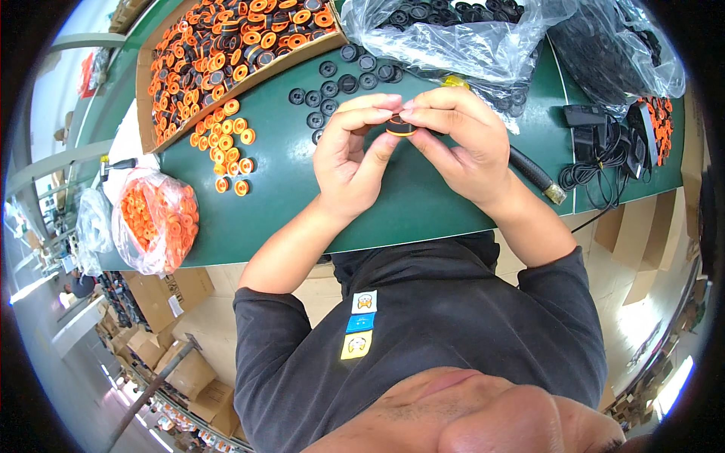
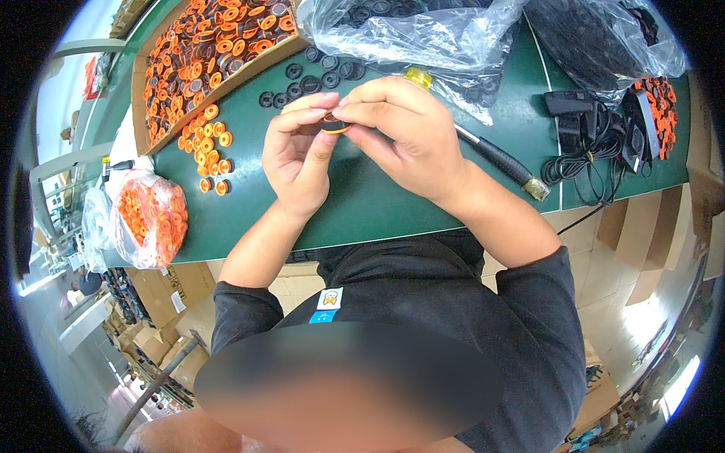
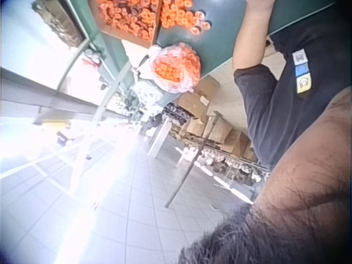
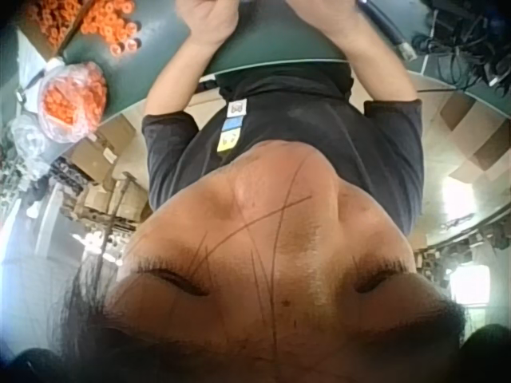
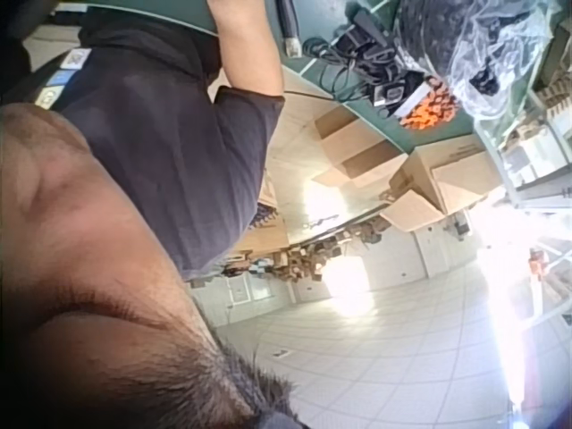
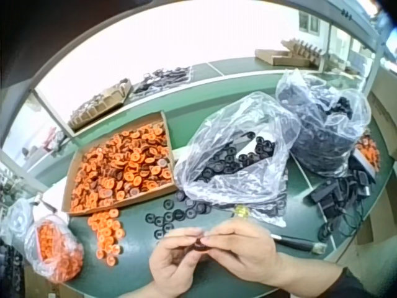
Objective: The person assembles orange plastic rings into black plastic frames by hand, then taps them into place with a small mallet.
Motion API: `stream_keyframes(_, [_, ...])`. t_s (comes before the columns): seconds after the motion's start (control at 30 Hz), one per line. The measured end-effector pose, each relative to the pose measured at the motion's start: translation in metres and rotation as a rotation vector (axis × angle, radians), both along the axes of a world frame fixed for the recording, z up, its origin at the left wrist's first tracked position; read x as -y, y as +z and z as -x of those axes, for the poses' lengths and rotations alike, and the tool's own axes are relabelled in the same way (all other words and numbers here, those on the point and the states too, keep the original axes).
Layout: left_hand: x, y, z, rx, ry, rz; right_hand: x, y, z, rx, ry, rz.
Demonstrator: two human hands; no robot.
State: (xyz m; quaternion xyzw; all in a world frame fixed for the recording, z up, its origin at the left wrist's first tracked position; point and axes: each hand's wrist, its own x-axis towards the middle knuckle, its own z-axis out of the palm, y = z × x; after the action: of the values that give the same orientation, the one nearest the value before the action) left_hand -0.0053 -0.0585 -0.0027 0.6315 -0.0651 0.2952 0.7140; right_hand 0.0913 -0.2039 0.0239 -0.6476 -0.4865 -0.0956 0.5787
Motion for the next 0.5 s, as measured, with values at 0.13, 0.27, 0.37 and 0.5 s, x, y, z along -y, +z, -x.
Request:
stream_keyframes(0.13, [-0.011, 0.0, 0.003, 0.035, 0.157, -0.421, 0.001, 0.0, 0.001, -0.009, 0.024, 0.063])
stream_keyframes(0.27, [-0.018, -0.003, 0.004, 0.044, 0.154, -0.524, 0.001, 0.002, 0.005, -0.043, 0.004, 0.096])
stream_keyframes(0.37, [-0.008, -0.003, 0.003, -0.032, 0.007, -0.048, -0.001, 0.002, 0.003, -0.035, -0.001, 0.076])
stream_keyframes(0.5, [-0.007, 0.0, 0.001, -0.097, -0.108, 0.137, -0.001, -0.003, -0.002, 0.012, -0.013, 0.059])
